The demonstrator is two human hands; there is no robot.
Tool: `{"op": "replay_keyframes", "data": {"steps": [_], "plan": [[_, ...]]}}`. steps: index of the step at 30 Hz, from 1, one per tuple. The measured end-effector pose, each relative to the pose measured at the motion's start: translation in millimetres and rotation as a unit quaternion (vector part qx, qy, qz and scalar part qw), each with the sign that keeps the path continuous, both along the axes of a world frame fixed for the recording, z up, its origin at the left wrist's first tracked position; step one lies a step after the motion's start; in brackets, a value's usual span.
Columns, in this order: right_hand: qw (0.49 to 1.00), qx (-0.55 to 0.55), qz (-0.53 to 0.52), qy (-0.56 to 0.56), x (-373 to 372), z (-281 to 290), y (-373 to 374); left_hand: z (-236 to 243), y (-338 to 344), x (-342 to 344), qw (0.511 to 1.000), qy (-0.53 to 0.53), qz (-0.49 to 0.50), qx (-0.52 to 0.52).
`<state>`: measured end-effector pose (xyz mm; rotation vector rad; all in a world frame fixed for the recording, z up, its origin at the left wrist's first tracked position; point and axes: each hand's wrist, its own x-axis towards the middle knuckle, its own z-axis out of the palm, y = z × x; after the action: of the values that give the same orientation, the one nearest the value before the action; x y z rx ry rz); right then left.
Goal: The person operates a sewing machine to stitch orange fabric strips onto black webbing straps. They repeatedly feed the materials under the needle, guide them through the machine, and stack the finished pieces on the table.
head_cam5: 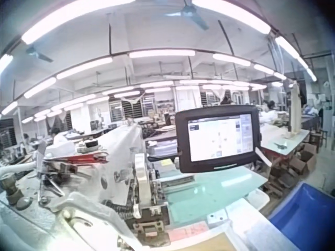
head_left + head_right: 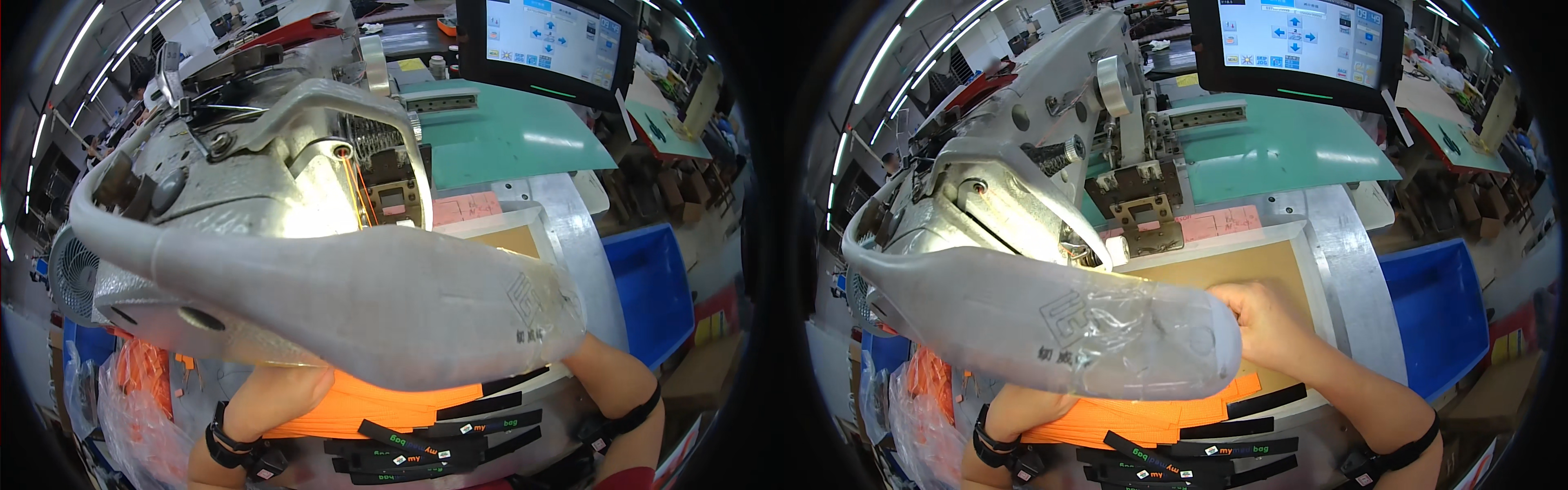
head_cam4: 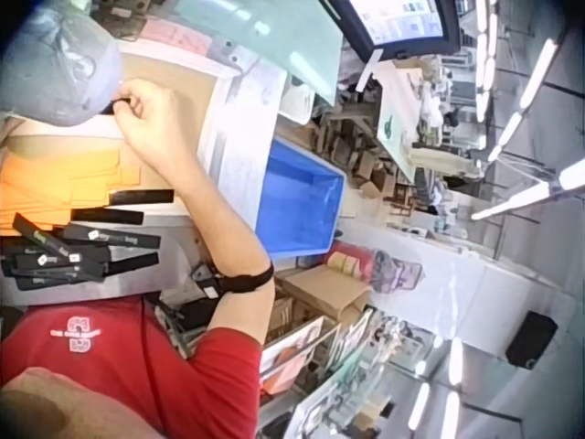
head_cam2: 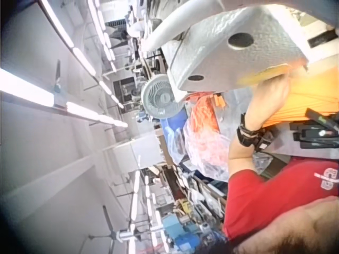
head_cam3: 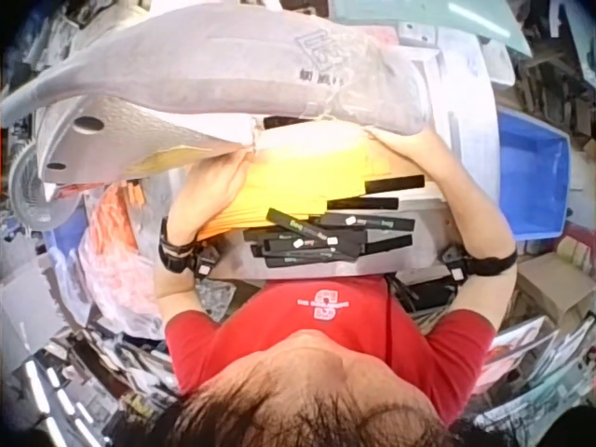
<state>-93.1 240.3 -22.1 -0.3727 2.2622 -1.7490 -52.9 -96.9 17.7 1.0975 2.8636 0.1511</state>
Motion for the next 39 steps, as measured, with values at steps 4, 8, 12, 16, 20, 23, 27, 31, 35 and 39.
{"op": "replay_keyframes", "data": {"steps": [4,8,12,16,20,23,27,31,35,39], "plan": [[1.0,0.021,0.003,0.023,4,11,-4,-17,-11,7,0.995,0.085,-0.037,0.041],[0.995,0.068,0.011,0.077,3,15,-2,-24,-12,7,0.992,0.099,-0.068,-0.034],[0.986,0.085,0.025,0.142,2,18,0,-18,-5,5,0.99,0.109,-0.083,-0.031],[0.962,0.136,0.042,0.232,-1,6,3,-15,3,6,0.997,0.048,-0.027,0.061],[0.953,0.179,0.046,0.24,6,13,3,-15,5,6,0.998,0.034,-0.012,0.058],[0.986,0.09,0.02,0.14,13,25,-2,-10,3,12,0.995,0.014,0.016,0.096],[0.984,0.108,0.007,0.143,18,21,3,-11,11,10,0.994,-0.024,0.031,0.1],[0.948,0.188,0.028,0.257,22,19,1,-8,9,11,0.994,0.012,0.011,0.104],[0.953,0.196,0.029,0.229,21,24,-6,2,17,13,0.993,0.114,-0.011,0.024],[0.999,0.033,-0.018,-0.011,23,26,-12,13,23,19,0.993,0.11,-0.021,0.028]]}}
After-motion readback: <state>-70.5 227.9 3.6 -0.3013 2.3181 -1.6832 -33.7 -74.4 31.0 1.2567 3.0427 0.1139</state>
